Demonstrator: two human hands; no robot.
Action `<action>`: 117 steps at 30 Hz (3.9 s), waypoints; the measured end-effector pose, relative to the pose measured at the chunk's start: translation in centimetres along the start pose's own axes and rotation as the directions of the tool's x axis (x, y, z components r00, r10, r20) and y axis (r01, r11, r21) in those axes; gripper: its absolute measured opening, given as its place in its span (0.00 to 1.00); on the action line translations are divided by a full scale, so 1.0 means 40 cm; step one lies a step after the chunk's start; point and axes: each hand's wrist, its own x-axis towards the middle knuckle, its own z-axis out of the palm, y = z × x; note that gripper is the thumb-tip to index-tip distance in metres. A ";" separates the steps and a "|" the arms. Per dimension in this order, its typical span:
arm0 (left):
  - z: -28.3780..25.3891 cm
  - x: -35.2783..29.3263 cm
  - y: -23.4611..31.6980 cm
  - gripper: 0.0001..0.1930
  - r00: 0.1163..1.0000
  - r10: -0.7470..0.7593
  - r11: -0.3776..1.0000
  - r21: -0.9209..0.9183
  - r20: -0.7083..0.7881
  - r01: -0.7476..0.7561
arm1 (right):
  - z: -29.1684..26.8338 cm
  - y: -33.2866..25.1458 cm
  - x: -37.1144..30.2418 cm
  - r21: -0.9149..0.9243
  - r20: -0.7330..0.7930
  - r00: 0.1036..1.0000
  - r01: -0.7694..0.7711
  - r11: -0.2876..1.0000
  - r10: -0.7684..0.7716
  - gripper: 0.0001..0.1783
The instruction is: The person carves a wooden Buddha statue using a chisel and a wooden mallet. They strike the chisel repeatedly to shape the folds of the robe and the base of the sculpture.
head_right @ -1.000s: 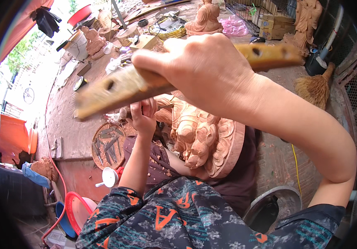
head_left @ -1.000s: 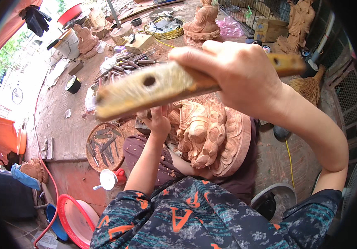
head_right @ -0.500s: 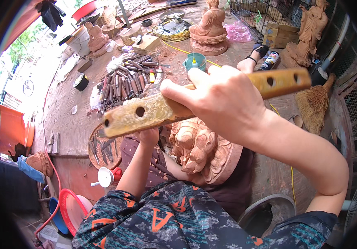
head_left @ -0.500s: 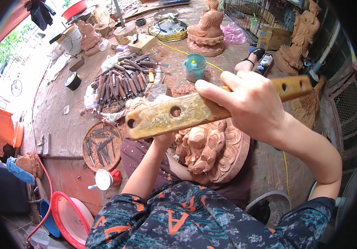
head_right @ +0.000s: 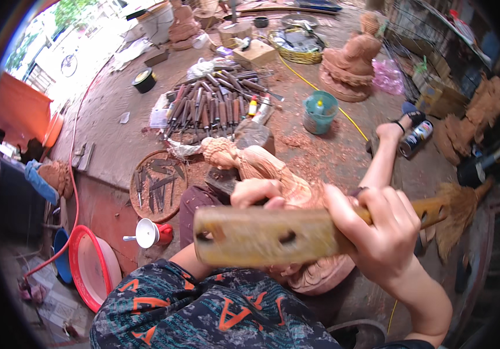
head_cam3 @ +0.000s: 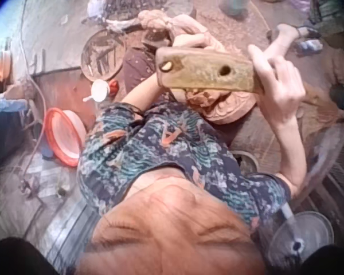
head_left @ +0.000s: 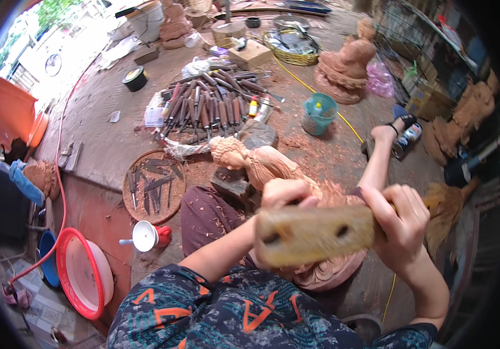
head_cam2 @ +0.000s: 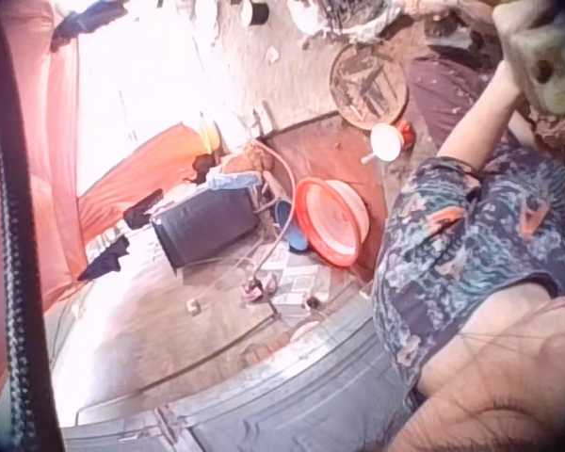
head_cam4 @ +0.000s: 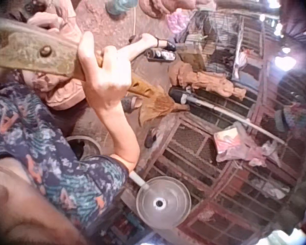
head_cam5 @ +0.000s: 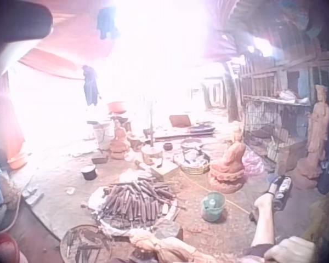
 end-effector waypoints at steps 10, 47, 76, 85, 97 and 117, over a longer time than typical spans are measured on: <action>0.015 -0.013 -0.005 0.10 0.993 -0.112 0.981 -0.162 -0.044 0.103 | 0.001 -0.002 -0.031 -0.073 0.048 0.999 -0.005 0.997 0.008 0.22; 0.240 0.092 -0.105 0.17 0.928 -0.266 0.935 0.305 0.262 0.182 | 0.144 0.144 -0.267 0.739 0.355 0.335 -0.673 -0.042 0.873 0.32; 0.244 0.088 -0.127 0.16 0.910 -0.362 0.906 0.307 0.203 0.291 | 0.186 0.180 -0.324 0.520 0.295 0.376 -0.835 0.182 0.879 0.31; 0.235 0.093 -0.121 0.17 0.930 -0.334 0.917 0.280 0.152 0.284 | 0.179 0.176 -0.311 0.403 0.281 0.413 -0.870 0.284 0.866 0.34; 0.226 0.095 -0.116 0.17 0.968 -0.247 0.953 0.188 0.034 0.236 | 0.153 0.156 -0.283 0.565 0.311 0.372 -0.812 0.145 0.874 0.22; 0.228 0.083 -0.082 0.16 0.896 -0.299 0.950 0.188 0.329 0.248 | 0.153 0.115 -0.302 0.666 0.262 0.358 -0.739 0.101 0.896 0.39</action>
